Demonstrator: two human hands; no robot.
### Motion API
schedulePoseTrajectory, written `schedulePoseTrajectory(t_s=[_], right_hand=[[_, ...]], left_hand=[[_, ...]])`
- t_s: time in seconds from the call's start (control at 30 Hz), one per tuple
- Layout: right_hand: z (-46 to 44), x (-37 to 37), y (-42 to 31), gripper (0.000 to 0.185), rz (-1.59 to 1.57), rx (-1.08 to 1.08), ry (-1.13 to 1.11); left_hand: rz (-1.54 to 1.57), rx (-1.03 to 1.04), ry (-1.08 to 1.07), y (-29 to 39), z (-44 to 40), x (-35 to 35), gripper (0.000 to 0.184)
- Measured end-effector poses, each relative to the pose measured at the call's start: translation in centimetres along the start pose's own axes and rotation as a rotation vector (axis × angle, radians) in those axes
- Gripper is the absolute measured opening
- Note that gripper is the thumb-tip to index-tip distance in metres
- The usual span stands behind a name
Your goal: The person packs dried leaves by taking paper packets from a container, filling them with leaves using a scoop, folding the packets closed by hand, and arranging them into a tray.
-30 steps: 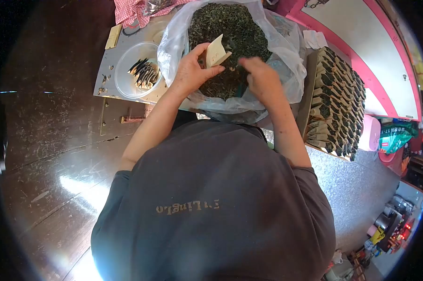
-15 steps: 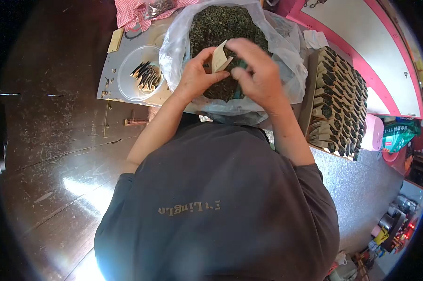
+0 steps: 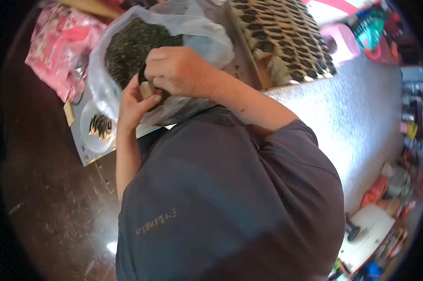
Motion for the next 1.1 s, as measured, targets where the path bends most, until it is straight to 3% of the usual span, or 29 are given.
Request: schedulePoseTrajectory(t_s=[0.03, 0.17, 0.3, 0.43, 0.6, 0.77, 1.1], right_hand=[[0.5, -0.8, -0.4, 0.015, -0.011, 0.018, 0.012], [3.0, -4.7, -1.7, 0.014, 0.125, 0.064, -0.001], [6.1, -12.8, -2.1, 0.015, 0.477, 0.256, 0.179], [11.0, -18.4, -0.3, 0.01, 0.622, 0.608, 0.248], [13.1, -17.5, 1.4, 0.008, 0.826, 0.546, 0.154], [13.3, -16.0, 3.1, 0.008, 0.928, 0.564, 0.077], [14.6, -13.9, 6.6, 0.009, 0.819, 0.574, 0.006]], left_hand=[[-0.007, -0.104, -0.021, -0.3, -0.1, 0.6, 0.067], [-0.057, -0.04, -0.208, 0.2, -1.7, 5.4, 0.067], [-0.292, 0.053, -0.232, 0.6, -3.1, 7.6, 0.056], [-0.239, 0.007, -0.222, -0.7, -3.3, 7.9, 0.051], [-0.252, 0.01, -0.246, -1.5, -3.4, 8.0, 0.042], [-0.322, -0.029, -0.291, -1.3, -3.0, 7.6, 0.045], [-0.367, -0.078, -0.277, -1.8, -2.7, 6.9, 0.044]])
Point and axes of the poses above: each hand's wrist, its own z-axis away from the middle knuckle, its own x-axis out of the palm, y = z × x, the point moved 8 cm from there along -z, towards the middle knuckle, and after that the axes turned 1 degree about x, right-handed, at the moved point
